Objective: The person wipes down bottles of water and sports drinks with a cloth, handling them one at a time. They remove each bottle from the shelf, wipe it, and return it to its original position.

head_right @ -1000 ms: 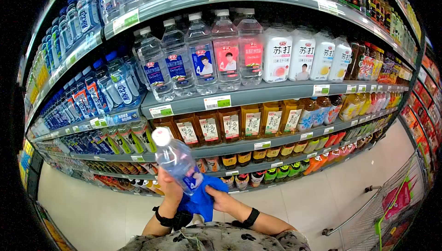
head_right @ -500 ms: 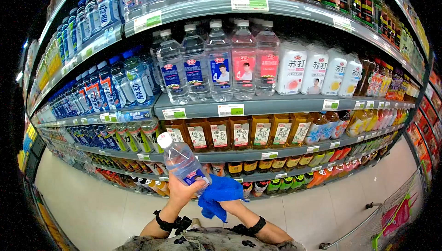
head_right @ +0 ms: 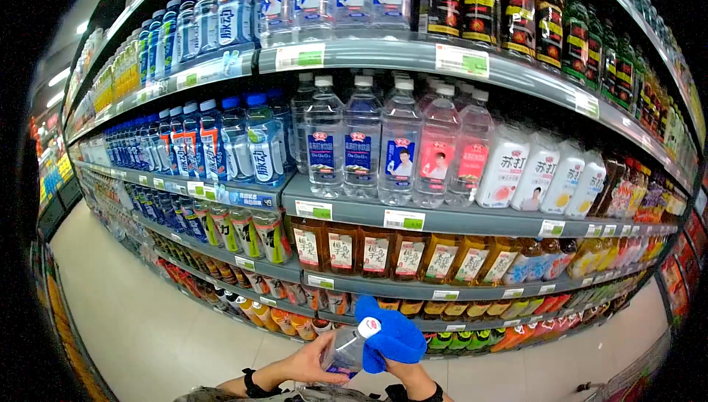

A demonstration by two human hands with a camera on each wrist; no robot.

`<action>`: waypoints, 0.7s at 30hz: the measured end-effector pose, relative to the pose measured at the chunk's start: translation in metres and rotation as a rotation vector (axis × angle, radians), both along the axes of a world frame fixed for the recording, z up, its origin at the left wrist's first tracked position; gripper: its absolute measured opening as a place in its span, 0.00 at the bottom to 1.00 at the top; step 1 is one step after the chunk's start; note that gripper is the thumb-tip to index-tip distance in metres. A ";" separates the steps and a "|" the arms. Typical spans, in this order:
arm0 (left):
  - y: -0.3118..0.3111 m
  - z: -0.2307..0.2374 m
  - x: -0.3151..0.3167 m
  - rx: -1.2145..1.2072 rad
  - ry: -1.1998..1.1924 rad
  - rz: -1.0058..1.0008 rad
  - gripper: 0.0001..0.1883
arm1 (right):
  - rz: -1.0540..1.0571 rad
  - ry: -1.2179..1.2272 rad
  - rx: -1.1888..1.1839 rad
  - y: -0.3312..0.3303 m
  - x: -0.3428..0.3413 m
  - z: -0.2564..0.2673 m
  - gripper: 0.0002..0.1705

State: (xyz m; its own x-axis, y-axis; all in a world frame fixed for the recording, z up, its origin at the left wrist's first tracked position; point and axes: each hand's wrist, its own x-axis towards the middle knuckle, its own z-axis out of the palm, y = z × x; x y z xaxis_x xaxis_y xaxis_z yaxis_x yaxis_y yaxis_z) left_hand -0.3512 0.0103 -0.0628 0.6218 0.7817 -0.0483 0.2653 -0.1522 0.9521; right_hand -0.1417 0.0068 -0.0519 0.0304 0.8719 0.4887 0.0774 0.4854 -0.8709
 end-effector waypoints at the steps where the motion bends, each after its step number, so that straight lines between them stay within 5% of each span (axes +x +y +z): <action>1: 0.001 -0.002 0.000 0.006 -0.007 0.010 0.54 | -0.003 -0.002 0.132 0.002 0.001 -0.008 0.18; 3: 0.003 -0.011 -0.002 0.021 -0.100 -0.034 0.52 | 0.001 -0.004 0.261 0.005 0.000 -0.008 0.11; 5: 0.006 -0.028 -0.004 0.052 -0.134 -0.014 0.51 | -0.238 -0.313 0.411 0.007 -0.006 0.002 0.05; 8: 0.008 -0.028 -0.010 0.034 -0.236 0.041 0.52 | -0.162 -0.242 0.248 0.009 -0.013 -0.008 0.08; 9: 0.008 -0.020 -0.012 -0.018 -0.301 0.084 0.52 | -0.131 -0.336 0.455 0.015 -0.013 -0.016 0.10; 11: 0.011 0.024 -0.015 -0.185 -0.417 0.083 0.52 | -0.021 -0.751 0.072 0.011 -0.016 -0.044 0.11; 13: 0.017 0.039 -0.027 -0.103 -0.526 0.304 0.49 | 0.003 -0.733 0.199 0.005 -0.022 -0.059 0.09; 15: 0.040 0.046 -0.038 0.115 -0.689 0.390 0.49 | 0.542 0.061 -0.785 -0.003 -0.025 -0.043 0.11; 16: 0.054 0.052 -0.046 0.157 -0.733 0.427 0.49 | 0.411 -0.201 -0.544 -0.001 -0.023 -0.042 0.12; 19: 0.085 0.102 -0.056 0.302 -0.888 0.496 0.50 | 0.245 -0.441 -0.230 0.004 -0.018 -0.051 0.09; 21: 0.112 0.127 -0.060 0.508 -0.917 0.557 0.48 | 0.216 -0.399 -0.112 0.007 -0.017 -0.077 0.08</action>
